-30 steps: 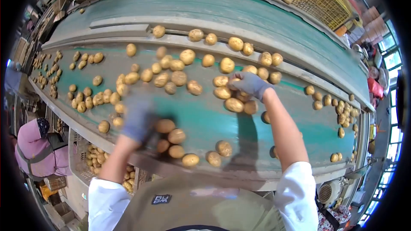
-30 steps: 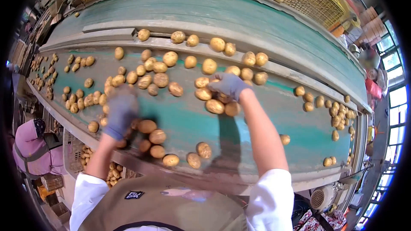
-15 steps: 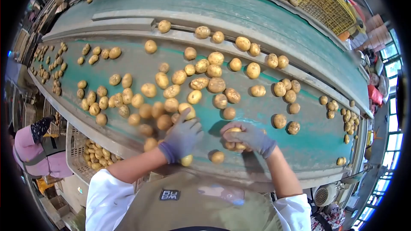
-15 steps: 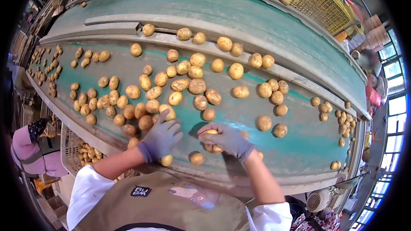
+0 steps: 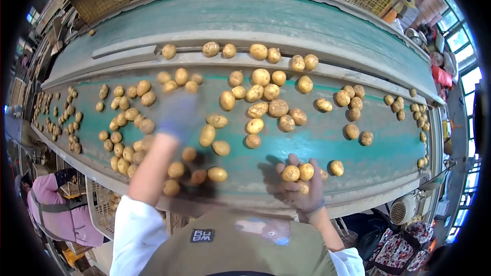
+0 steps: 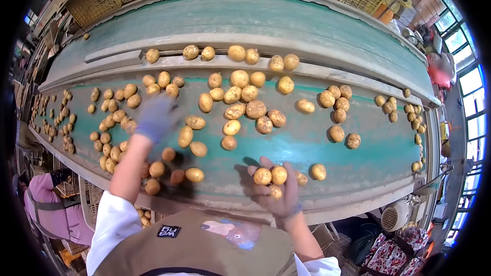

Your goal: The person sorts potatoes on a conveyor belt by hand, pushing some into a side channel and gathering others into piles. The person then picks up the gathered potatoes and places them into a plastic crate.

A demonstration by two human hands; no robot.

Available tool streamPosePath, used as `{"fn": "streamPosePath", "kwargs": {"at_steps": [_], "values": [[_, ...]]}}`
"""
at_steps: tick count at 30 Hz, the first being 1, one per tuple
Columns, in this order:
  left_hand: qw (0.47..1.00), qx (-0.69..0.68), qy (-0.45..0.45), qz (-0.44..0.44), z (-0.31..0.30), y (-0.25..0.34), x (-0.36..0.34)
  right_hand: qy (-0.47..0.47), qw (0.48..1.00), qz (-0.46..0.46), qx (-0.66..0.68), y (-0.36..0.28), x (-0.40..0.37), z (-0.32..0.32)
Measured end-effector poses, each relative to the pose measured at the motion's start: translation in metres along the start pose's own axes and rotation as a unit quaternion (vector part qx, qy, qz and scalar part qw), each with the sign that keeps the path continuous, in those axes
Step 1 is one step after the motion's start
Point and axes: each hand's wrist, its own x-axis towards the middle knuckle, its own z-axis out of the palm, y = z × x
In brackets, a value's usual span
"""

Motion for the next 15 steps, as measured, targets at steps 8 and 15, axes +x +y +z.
{"fn": "streamPosePath", "kwargs": {"at_steps": [8,15], "values": [[0.944,0.139,0.171,0.247,0.102,0.058,0.098,0.065,0.991,-0.118,-0.017,0.039,0.041,-0.003],[0.923,0.123,0.212,0.297,0.104,-0.033,0.063,0.012,0.980,-0.197,-0.014,0.085,0.097,0.012]]}}
